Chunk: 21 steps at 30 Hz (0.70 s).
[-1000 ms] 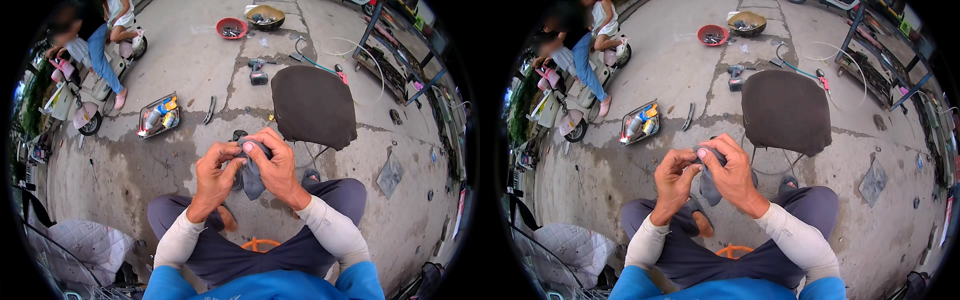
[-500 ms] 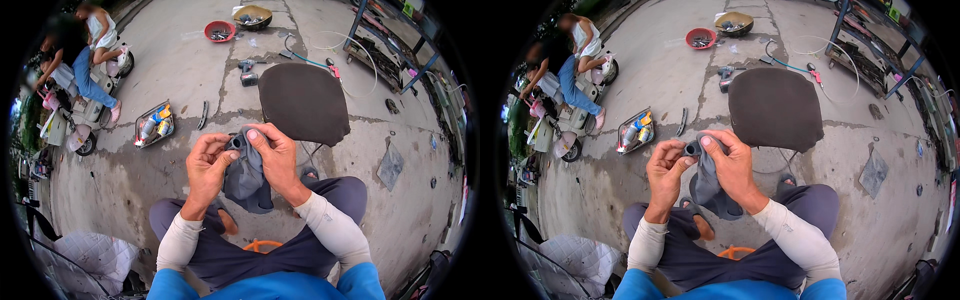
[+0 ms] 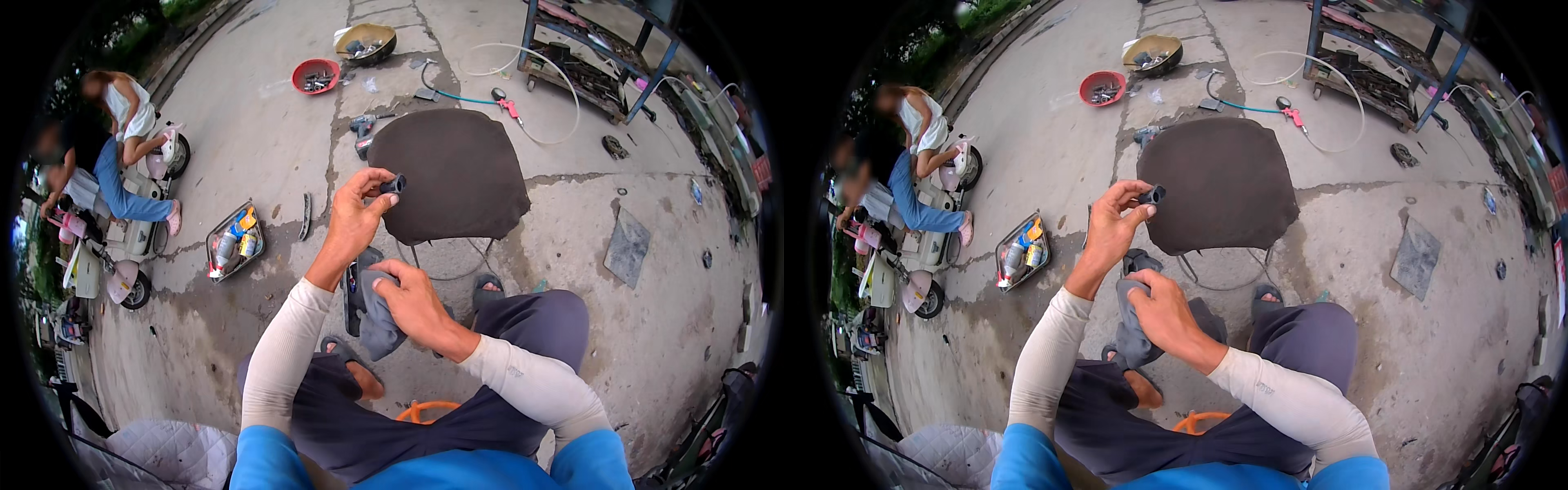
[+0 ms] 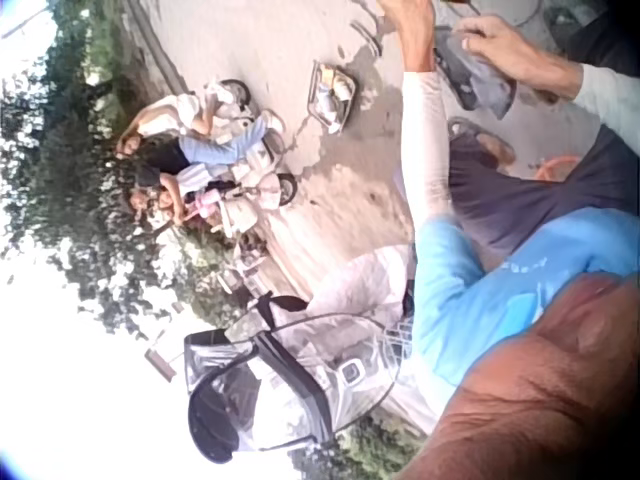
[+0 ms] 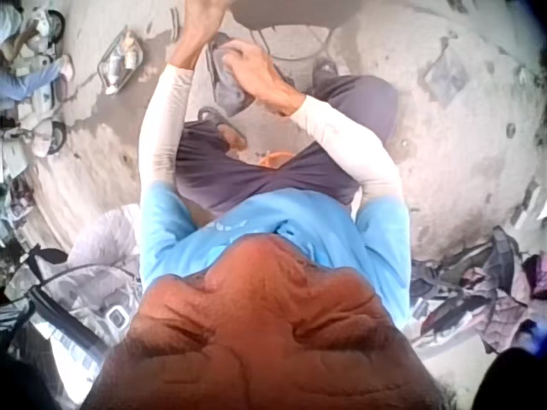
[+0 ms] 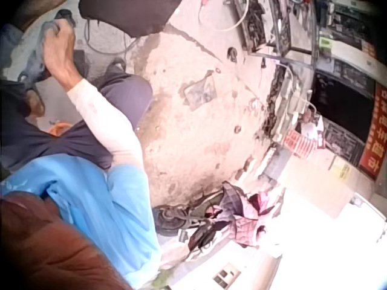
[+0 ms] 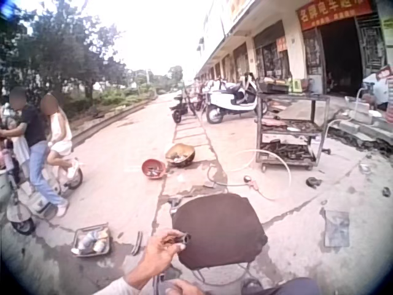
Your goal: The person sits on a small stool and cleans a black plastic part with a cloth. They then apply glue from a tube to the part and insert a small plastic piece into a hole, pressing it into place.
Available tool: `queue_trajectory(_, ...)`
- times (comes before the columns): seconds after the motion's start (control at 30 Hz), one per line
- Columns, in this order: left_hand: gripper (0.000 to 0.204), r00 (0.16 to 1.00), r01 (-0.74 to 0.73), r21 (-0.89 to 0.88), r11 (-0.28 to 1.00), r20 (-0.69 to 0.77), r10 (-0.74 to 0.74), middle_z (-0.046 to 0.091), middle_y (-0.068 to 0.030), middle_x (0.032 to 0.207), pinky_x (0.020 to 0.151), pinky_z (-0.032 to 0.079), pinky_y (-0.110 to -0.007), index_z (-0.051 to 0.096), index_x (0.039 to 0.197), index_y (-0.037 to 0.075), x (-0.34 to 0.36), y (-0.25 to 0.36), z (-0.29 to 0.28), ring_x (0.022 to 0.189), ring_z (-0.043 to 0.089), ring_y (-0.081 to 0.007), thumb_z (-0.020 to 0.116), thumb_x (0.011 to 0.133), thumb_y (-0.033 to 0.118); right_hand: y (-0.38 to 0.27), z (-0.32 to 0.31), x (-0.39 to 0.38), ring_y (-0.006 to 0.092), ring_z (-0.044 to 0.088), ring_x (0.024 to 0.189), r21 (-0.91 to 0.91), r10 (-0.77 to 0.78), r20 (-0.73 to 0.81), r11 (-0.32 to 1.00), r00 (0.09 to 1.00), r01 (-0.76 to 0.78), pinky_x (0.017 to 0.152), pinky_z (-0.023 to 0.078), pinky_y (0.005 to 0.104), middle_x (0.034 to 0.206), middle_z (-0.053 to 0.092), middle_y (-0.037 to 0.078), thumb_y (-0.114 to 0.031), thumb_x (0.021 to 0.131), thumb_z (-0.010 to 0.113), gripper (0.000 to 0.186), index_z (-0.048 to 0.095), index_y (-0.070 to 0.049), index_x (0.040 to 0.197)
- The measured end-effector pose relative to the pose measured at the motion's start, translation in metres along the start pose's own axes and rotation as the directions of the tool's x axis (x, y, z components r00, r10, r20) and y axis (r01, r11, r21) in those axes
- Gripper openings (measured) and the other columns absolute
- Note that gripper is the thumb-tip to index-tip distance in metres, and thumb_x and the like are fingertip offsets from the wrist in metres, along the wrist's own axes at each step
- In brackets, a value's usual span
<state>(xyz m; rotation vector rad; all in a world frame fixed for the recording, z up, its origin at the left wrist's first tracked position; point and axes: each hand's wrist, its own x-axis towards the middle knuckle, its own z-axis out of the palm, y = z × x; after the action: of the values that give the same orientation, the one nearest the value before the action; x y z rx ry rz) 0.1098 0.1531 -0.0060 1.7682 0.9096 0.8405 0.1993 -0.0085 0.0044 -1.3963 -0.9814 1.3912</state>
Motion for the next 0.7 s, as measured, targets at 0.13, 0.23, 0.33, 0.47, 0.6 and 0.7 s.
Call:
queue_trajectory(0.13,0.04,0.987,-0.16,0.187,0.969,0.003,0.162,0.072,-0.0066,0.12,0.103,0.048,-0.037,0.068,0.119,0.005,0.04,-0.032,0.033,0.119,0.061,-0.0248,0.078,0.081,0.0,0.008,-0.004,-0.001,0.0289,0.069,0.089,-0.023,-0.044,-0.041,0.999,0.998,0.043,0.083,0.052,0.0389,0.095,0.072,0.021,-0.018,0.095,0.062,0.031,0.066,0.005,0.116)
queue_trajectory(0.23,0.046,0.974,-0.217,0.384,0.897,0.024,0.225,0.058,-0.0114,0.144,0.11,0.045,-0.042,0.065,0.128,0.005,0.041,-0.042,0.022,0.135,0.051,-0.0267,0.08,0.084,0.009,0.005,-0.007,0.0,0.0271,0.068,0.087,0.014,-0.075,-0.068,0.997,0.995,0.076,0.082,0.051,0.0385,0.097,0.071,0.02,-0.018,0.096,0.064,0.029,0.066,0.003,0.116)
queue_trajectory(0.33,0.055,0.982,-0.129,0.194,0.972,-0.112,0.153,0.048,-0.0137,0.154,0.111,0.044,-0.044,0.06,0.137,0.007,0.019,-0.025,0.007,0.137,0.05,-0.0295,0.08,0.087,0.015,0.008,-0.017,0.005,0.0186,0.063,0.084,0.076,-0.074,-0.129,0.994,0.989,0.085,0.078,0.05,0.0354,0.097,0.07,0.011,-0.016,0.102,0.059,0.023,0.06,0.0,0.118)
queue_trajectory(0.47,0.049,0.993,0.111,0.015,0.994,-0.051,-0.11,0.063,-0.0129,0.135,0.105,0.046,-0.037,0.06,0.138,0.003,-0.031,-0.006,-0.037,0.125,0.059,-0.0242,0.065,0.101,0.036,0.003,-0.025,0.008,0.0068,0.058,0.082,0.258,-0.062,-0.178,0.96,0.982,0.107,0.071,0.047,0.0248,0.096,0.068,0.006,-0.007,0.102,0.059,0.019,0.056,-0.003,0.12)
queue_trajectory(0.6,0.042,0.873,0.266,-0.04,0.963,0.434,-0.223,0.065,-0.0051,0.101,0.086,0.049,-0.032,0.066,0.117,0.0,-0.084,0.001,-0.032,0.094,0.059,-0.0129,0.059,0.106,0.04,0.018,-0.028,0.02,0.0062,0.059,0.085,0.13,-0.245,-0.265,0.949,0.932,0.287,0.075,0.05,0.0238,0.096,0.068,0.005,-0.011,0.102,0.065,0.021,0.055,-0.001,0.117)
queue_trajectory(0.7,0.04,0.886,0.267,-0.002,0.964,0.393,-0.245,0.063,-0.0033,0.072,0.061,0.046,-0.034,0.067,0.102,-0.004,-0.103,0.009,-0.02,0.067,0.052,-0.0106,0.06,0.106,0.036,0.01,-0.018,0.013,0.0133,0.064,0.09,0.205,0.01,-0.094,0.979,0.996,0.01,0.08,0.053,0.0287,0.101,0.068,0.009,-0.013,0.101,0.067,0.027,0.055,0.0,0.121)
